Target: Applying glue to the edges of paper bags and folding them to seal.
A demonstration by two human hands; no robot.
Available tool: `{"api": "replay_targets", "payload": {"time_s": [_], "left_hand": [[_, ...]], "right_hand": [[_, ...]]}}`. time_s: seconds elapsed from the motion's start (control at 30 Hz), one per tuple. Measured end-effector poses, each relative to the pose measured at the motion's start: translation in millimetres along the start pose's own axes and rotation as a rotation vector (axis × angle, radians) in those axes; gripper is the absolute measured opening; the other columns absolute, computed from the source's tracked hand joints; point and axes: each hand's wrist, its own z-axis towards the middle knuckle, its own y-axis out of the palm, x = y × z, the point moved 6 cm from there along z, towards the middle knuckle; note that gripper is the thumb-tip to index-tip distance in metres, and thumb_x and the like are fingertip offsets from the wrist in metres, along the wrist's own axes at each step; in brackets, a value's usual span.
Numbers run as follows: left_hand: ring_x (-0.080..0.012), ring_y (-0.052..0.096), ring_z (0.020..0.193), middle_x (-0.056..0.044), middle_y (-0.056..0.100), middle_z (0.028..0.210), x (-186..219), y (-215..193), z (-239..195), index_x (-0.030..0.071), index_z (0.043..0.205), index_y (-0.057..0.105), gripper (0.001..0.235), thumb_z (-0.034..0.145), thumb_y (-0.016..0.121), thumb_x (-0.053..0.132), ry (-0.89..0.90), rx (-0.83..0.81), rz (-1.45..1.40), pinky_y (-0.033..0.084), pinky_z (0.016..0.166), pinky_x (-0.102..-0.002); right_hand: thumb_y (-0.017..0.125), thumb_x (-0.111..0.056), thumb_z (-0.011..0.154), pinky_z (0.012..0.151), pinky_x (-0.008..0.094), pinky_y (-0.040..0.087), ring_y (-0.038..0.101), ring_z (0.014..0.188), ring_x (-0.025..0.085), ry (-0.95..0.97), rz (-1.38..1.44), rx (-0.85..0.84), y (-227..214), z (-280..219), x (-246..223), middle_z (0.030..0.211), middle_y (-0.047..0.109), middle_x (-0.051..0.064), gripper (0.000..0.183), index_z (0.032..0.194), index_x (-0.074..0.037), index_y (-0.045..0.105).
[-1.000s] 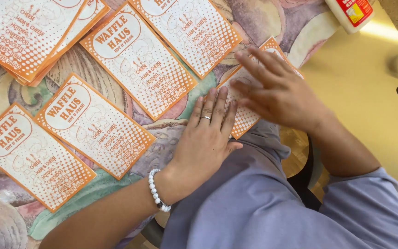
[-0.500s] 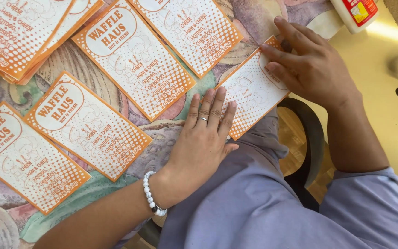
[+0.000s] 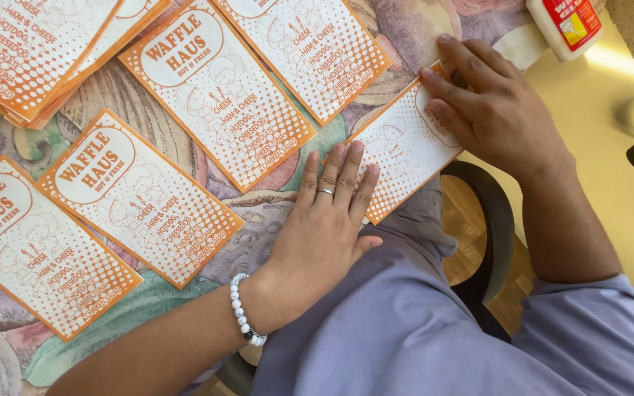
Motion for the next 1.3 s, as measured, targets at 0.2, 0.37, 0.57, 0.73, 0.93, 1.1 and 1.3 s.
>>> {"api": "replay_targets", "payload": {"time_s": [0.2, 0.37, 0.57, 0.73, 0.93, 1.1, 1.3], "left_hand": [[-0.041, 0.019, 0.157, -0.025, 0.019, 0.169, 0.6, 1.1, -0.7, 0.012, 0.163, 0.029, 0.095, 0.092, 0.041, 0.073, -0.018, 0.0, -0.021, 0.012, 0.128, -0.062], [-0.041, 0.018, 0.157, -0.024, 0.02, 0.169, 1.7, 1.8, -0.6, 0.012, 0.162, 0.03, 0.096, 0.091, 0.042, 0.074, -0.025, 0.005, -0.027, 0.012, 0.127, -0.063], [-0.0406, 0.018, 0.157, -0.024, 0.021, 0.169, 1.0, 2.3, -1.3, 0.011, 0.162, 0.03, 0.096, 0.09, 0.042, 0.074, -0.03, 0.017, -0.029, 0.011, 0.126, -0.065], [-0.0409, 0.018, 0.157, -0.024, 0.02, 0.169, 1.6, 4.1, -0.5, 0.011, 0.162, 0.028, 0.096, 0.091, 0.039, 0.075, -0.024, 0.006, -0.009, 0.012, 0.125, -0.066], [-0.0416, 0.022, 0.156, -0.024, 0.024, 0.168, 1.9, 2.3, -1.1, 0.013, 0.161, 0.033, 0.092, 0.091, 0.04, 0.074, -0.045, 0.024, -0.028, 0.013, 0.124, -0.067], [-0.0412, 0.022, 0.156, -0.023, 0.024, 0.168, 2.3, 1.4, -1.6, 0.014, 0.16, 0.034, 0.091, 0.092, 0.038, 0.074, -0.051, 0.021, 0.002, 0.014, 0.124, -0.066], [-0.0414, 0.023, 0.155, -0.023, 0.024, 0.168, 3.1, 4.2, -0.8, 0.016, 0.161, 0.033, 0.092, 0.09, 0.04, 0.075, -0.059, 0.015, 0.012, 0.014, 0.124, -0.066]], "right_hand": [[0.064, -0.011, 0.113, 0.113, 0.055, 0.05, 0.058, 0.131, 0.05, 0.029, 0.02, -0.005, 3.4, -3.3, -1.5, 0.152, 0.057, 0.032, 0.029, 0.135, 0.008, 0.071], [0.061, -0.009, 0.114, 0.113, 0.055, 0.047, 0.054, 0.133, 0.052, 0.042, 0.102, -0.014, -5.2, 1.4, -2.8, 0.15, 0.054, 0.035, 0.031, 0.134, 0.012, 0.068], [0.054, -0.007, 0.115, 0.122, 0.053, 0.042, 0.061, 0.133, 0.047, -0.004, 0.164, -0.013, -9.1, 3.9, 1.3, 0.145, 0.061, 0.036, 0.035, 0.131, 0.021, 0.067], [0.059, -0.012, 0.116, 0.115, 0.051, 0.049, 0.061, 0.128, 0.05, 0.02, -0.047, 0.006, -2.3, 1.0, -2.5, 0.144, 0.062, 0.032, 0.034, 0.135, 0.015, 0.069], [0.057, -0.008, 0.116, 0.116, 0.049, 0.048, 0.061, 0.128, 0.049, 0.043, -0.067, 0.005, -0.3, -2.3, -2.5, 0.143, 0.063, 0.032, 0.033, 0.136, 0.014, 0.07], [0.055, -0.008, 0.115, 0.116, 0.048, 0.048, 0.062, 0.126, 0.048, 0.05, -0.045, -0.003, -2.5, -2.6, -3.0, 0.141, 0.063, 0.03, 0.033, 0.134, 0.015, 0.069], [0.064, -0.021, 0.115, 0.1, 0.047, 0.059, 0.069, 0.123, 0.043, 0.053, -0.117, 0.019, -7.1, 0.8, -15.0, 0.146, 0.062, 0.033, 0.029, 0.135, -0.005, 0.076]]}}
